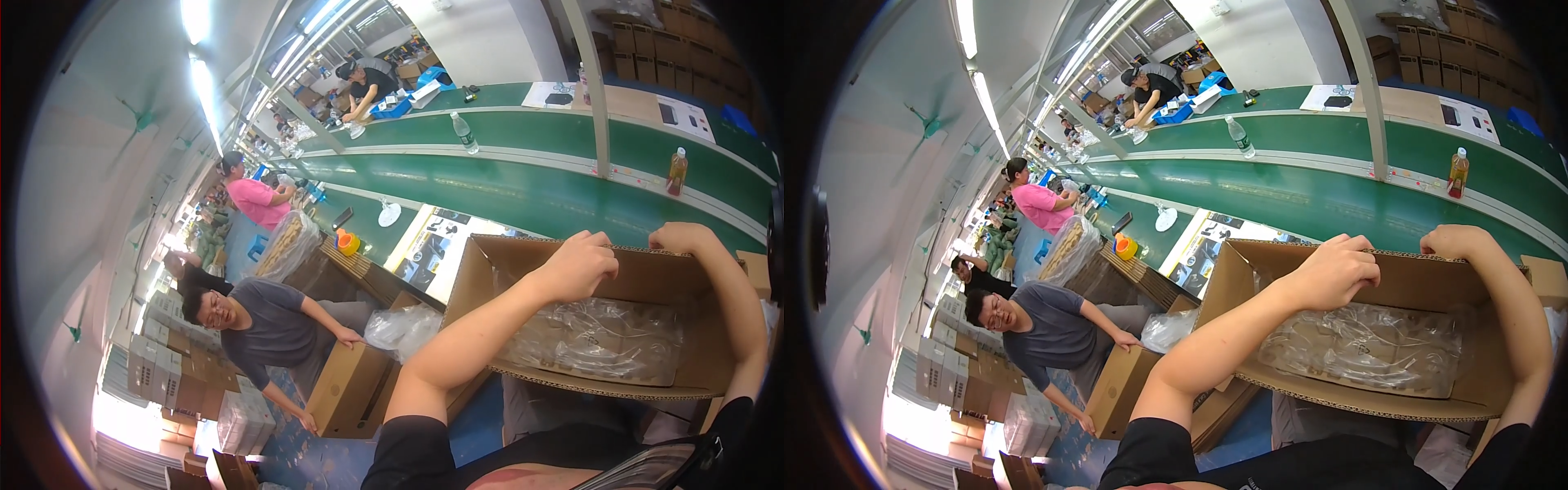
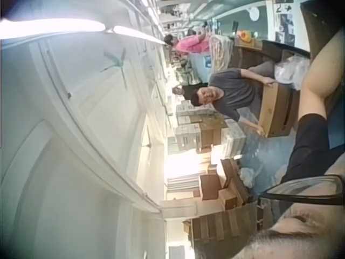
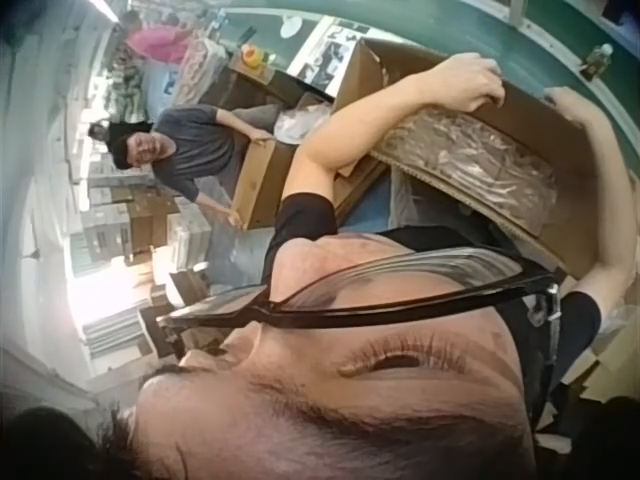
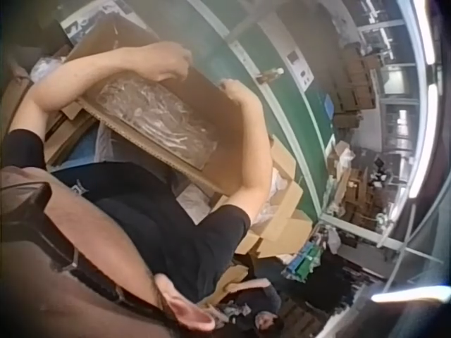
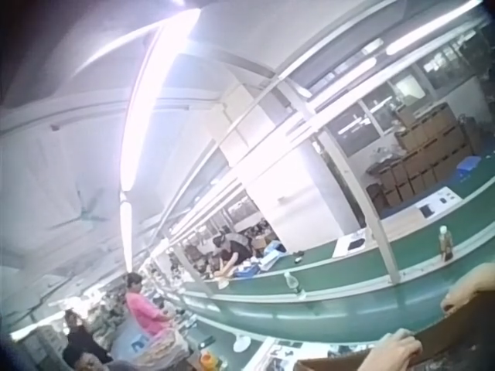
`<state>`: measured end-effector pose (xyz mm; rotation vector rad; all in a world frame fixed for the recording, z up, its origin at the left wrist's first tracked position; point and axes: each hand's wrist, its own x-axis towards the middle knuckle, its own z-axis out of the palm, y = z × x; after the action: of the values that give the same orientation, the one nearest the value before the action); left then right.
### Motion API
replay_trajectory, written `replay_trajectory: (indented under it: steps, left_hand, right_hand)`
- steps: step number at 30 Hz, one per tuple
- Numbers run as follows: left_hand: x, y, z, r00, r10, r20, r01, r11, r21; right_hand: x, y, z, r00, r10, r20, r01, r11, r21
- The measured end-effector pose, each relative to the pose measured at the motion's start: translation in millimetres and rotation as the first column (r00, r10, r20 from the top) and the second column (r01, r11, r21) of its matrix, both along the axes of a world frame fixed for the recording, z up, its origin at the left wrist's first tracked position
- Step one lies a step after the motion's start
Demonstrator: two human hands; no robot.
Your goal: Packaging light fixtures into cardboard boxes on a factory assembly line.
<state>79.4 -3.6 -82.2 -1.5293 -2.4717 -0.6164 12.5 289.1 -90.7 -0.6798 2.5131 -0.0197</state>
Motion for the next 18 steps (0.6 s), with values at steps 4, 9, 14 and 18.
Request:
replay_trajectory:
  steps: [4,9,14,18]
  left_hand:
    - [-0.8,5.3,4.0,1.000,-0.005,-0.022,0.005,0.999,-0.032]
    - [-1.1,-1.6,0.1,0.999,-0.003,-0.043,0.002,1.000,-0.027]
    - [0.3,3.7,0.7,0.998,-0.015,-0.058,0.014,1.000,-0.021]
    - [0.8,-1.3,-4.3,0.997,0.006,-0.077,-0.007,1.000,-0.015]
  right_hand:
    - [-5.6,10.9,-9.3,1.000,-0.003,-0.004,0.003,0.999,-0.039]
    - [-8.5,3.8,-10.3,0.999,0.027,-0.016,-0.028,0.999,-0.028]
    - [-2.6,12.4,-6.6,0.999,0.023,-0.040,-0.023,1.000,0.005]
    - [-11.8,10.5,-21.6,0.995,0.086,-0.057,-0.088,0.995,-0.042]
